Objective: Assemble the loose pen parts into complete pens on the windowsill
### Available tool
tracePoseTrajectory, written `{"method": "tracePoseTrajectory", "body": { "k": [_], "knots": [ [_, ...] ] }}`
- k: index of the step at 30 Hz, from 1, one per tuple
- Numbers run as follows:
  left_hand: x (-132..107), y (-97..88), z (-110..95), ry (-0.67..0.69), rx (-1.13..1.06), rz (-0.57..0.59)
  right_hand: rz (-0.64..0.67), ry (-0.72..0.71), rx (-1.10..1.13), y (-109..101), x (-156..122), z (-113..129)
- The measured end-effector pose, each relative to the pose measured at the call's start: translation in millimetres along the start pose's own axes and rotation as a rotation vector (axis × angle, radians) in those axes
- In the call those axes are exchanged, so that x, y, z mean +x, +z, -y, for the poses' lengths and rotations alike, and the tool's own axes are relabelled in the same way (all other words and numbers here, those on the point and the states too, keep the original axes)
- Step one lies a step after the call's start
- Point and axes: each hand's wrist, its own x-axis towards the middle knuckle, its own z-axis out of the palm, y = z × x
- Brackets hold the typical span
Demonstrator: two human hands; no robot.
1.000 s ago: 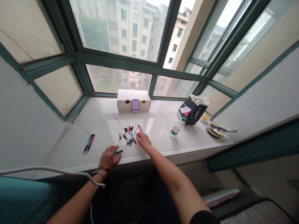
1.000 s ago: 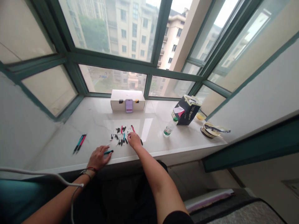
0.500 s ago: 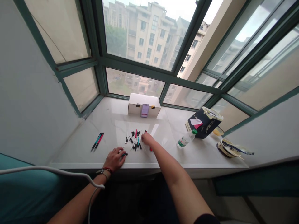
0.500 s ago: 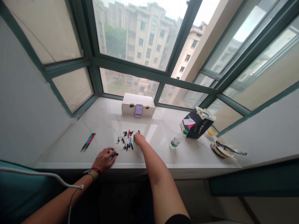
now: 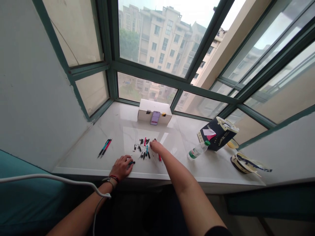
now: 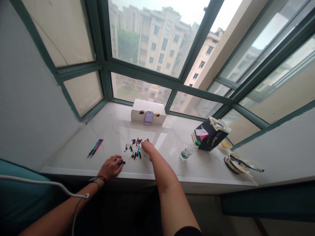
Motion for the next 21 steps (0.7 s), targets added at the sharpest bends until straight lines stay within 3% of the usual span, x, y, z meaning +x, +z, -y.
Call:
{"method": "tracePoseTrajectory", "body": {
  "k": [12,17,19,21],
  "knots": [
    [-1,0.0,-1,-0.006,0.009,0.011,-0.031,0.013,0.122,3,-5,0],
    [0,-1.3,-2,-0.007,0.015,0.007,-0.164,0.064,0.258,-4,-20,5],
    [0,-0.8,-2,-0.011,0.024,0.016,-0.26,0.103,0.485,3,-35,13],
    [0,-0.3,-2,-0.008,0.024,0.02,-0.355,0.14,1.039,19,-54,27]
  ]
}}
